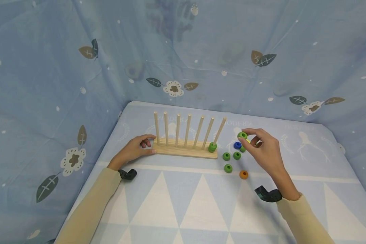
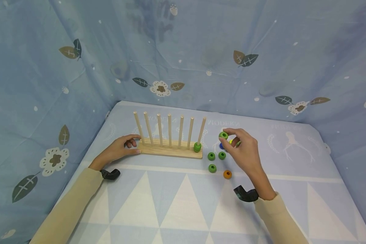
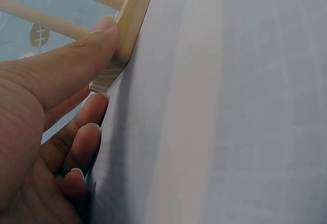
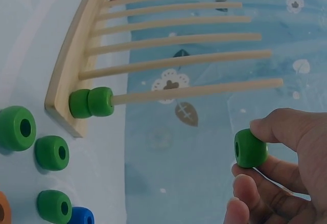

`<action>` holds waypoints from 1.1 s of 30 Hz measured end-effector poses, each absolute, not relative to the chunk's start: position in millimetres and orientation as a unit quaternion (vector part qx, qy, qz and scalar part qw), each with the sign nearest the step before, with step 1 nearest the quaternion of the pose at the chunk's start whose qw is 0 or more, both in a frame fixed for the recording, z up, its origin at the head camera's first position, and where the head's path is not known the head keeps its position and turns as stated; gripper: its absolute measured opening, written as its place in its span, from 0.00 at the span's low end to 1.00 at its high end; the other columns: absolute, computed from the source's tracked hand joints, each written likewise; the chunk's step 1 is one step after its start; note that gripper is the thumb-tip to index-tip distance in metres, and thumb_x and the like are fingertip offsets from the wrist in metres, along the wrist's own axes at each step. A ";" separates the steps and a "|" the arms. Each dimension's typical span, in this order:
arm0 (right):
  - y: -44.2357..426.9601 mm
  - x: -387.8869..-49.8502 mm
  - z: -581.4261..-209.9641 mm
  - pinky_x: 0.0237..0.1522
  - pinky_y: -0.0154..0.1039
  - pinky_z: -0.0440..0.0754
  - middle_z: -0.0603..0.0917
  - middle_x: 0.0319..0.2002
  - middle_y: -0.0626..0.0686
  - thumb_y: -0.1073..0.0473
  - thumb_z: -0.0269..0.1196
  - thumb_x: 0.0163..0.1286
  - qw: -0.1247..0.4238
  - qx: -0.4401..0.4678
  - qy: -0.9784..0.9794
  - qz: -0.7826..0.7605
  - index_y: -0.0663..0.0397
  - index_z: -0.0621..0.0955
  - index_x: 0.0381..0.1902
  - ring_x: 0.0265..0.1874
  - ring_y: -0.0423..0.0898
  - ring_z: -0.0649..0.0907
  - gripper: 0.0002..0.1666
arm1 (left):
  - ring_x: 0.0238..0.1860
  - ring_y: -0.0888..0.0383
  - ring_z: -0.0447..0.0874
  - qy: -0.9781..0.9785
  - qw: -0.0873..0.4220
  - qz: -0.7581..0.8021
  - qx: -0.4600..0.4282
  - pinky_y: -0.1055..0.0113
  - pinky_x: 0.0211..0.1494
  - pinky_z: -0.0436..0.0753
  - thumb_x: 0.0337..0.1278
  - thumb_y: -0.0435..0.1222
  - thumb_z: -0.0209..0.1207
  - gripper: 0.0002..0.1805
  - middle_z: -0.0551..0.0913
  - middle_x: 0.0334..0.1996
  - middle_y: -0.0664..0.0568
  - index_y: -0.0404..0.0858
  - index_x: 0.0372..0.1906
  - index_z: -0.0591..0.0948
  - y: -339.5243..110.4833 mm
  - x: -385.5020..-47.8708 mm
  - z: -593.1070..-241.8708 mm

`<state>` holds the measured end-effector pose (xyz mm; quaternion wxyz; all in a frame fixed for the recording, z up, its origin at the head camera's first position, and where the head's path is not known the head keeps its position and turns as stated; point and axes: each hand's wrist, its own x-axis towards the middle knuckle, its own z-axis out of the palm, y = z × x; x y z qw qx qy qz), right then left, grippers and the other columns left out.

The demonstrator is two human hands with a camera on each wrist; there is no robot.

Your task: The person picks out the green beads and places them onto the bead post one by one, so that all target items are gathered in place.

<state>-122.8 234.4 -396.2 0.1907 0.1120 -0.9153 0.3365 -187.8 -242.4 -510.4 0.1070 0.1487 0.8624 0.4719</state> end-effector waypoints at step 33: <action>216.3 -131.1 -370.6 0.31 0.25 0.72 0.85 0.45 0.52 0.56 0.73 0.68 0.212 0.140 -0.903 0.347 0.51 0.86 0.57 0.29 0.43 0.77 0.20 | 0.42 0.50 0.71 0.868 0.112 0.458 0.157 0.55 0.49 0.71 0.57 0.43 0.75 0.36 0.79 0.43 0.46 0.40 0.70 0.76 -243.2 -187.2 -505.0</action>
